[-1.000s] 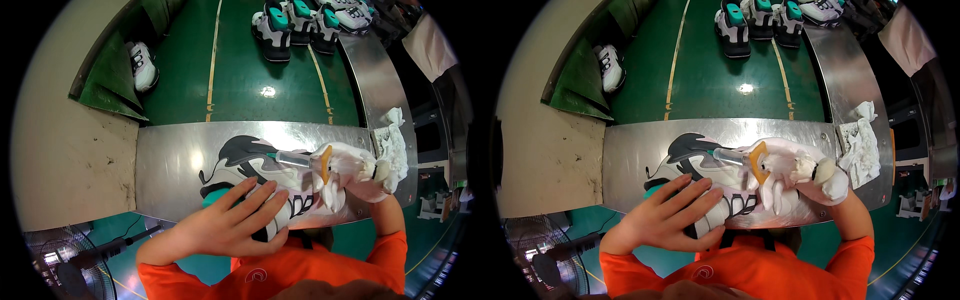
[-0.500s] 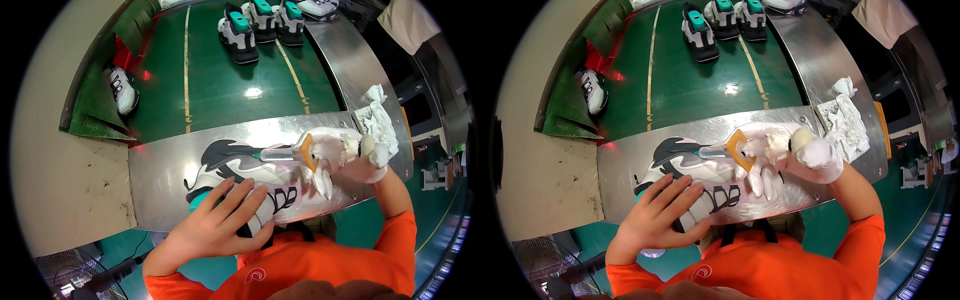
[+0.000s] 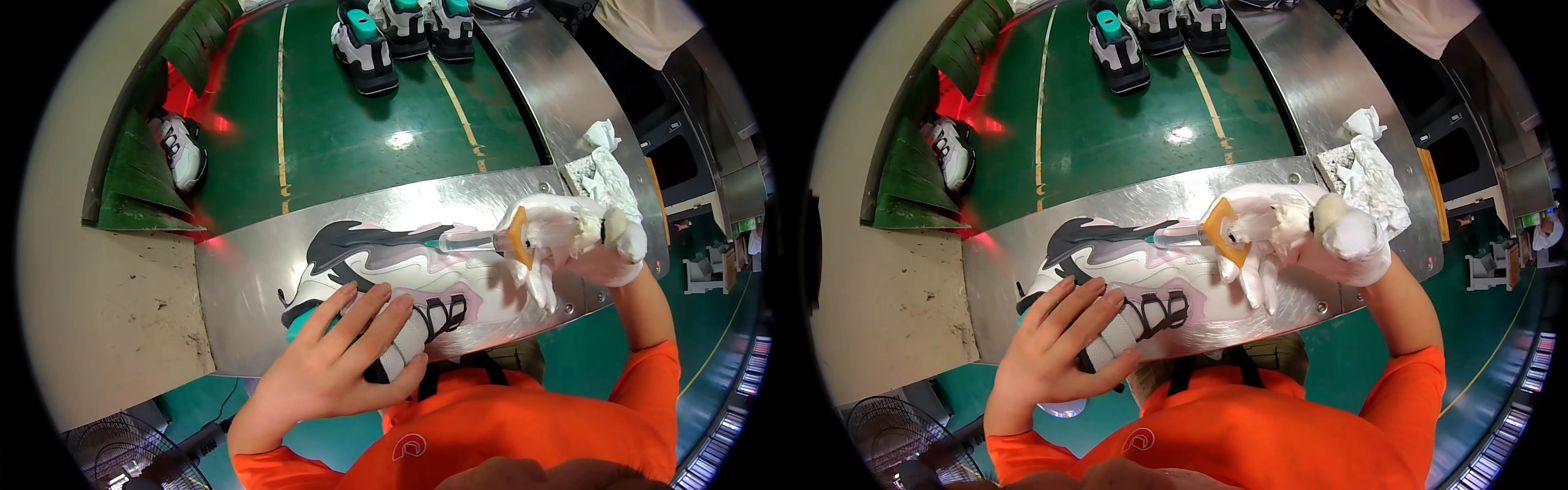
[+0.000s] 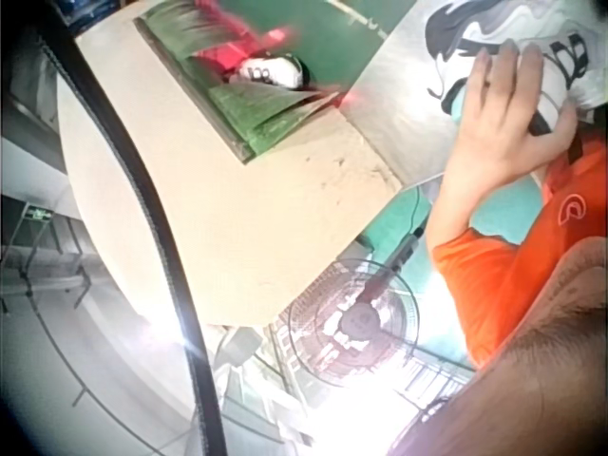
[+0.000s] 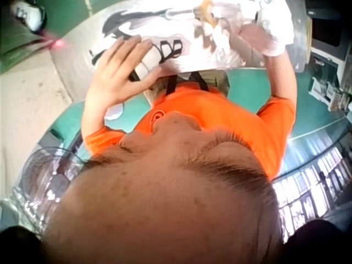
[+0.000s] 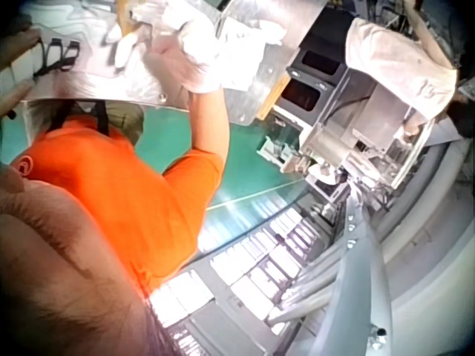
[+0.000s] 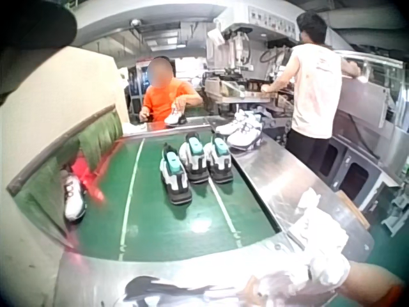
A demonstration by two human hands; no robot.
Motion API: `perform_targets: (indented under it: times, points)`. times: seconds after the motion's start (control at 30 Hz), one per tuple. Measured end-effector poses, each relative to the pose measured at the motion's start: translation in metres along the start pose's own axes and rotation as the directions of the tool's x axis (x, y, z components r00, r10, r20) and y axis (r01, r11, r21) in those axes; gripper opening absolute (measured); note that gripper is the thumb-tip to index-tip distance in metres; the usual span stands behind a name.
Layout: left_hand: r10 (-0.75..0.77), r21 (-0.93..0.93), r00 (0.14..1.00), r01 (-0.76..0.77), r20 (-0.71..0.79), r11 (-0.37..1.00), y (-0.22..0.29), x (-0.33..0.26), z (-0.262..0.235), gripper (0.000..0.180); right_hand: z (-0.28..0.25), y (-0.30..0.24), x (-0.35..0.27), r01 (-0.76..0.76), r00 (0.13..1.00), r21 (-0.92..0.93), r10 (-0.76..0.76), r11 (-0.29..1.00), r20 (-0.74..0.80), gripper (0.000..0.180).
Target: The person injects a white substance into the side seams of white and teal sneakers using a syringe. They handle the shoes one at a time, rotating them to access different areas, and place them on a metal table after treatment.
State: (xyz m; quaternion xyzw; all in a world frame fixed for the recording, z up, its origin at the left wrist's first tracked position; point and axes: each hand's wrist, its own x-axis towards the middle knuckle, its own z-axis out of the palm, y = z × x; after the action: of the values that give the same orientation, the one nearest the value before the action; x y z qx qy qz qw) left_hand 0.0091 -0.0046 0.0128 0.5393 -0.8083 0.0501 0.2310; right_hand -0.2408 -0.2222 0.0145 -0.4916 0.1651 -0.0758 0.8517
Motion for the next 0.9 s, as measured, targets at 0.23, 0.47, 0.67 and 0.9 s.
perform_targets:
  times: [0.23, 0.47, 0.67, 0.9]
  points:
    - [0.000, 0.006, 1.000, -0.001, 0.026, 1.000, 0.002, 0.004, -0.003, 0.049, -0.015, 0.010, -0.021, 0.058, 0.998, 0.096, -0.060, 0.994, 0.018, 0.095]
    - [0.013, 0.020, 0.997, -0.015, 0.079, 1.000, 0.003, 0.008, -0.007, 0.044, -0.031, 0.022, -0.043, 0.100, 0.992, 0.011, -0.099, 0.995, -0.079, 0.110]
    - [0.096, 0.019, 0.986, -0.099, 0.136, 0.995, -0.002, 0.007, -0.008, 0.029, -0.031, 0.025, -0.050, 0.114, 0.992, 0.120, -0.107, 0.986, -0.063, 0.108]
    - [0.106, 0.042, 0.976, -0.116, 0.192, 0.992, -0.002, 0.010, -0.012, 0.022, -0.033, 0.042, -0.064, 0.223, 0.971, 0.166, -0.205, 0.961, -0.120, 0.107]
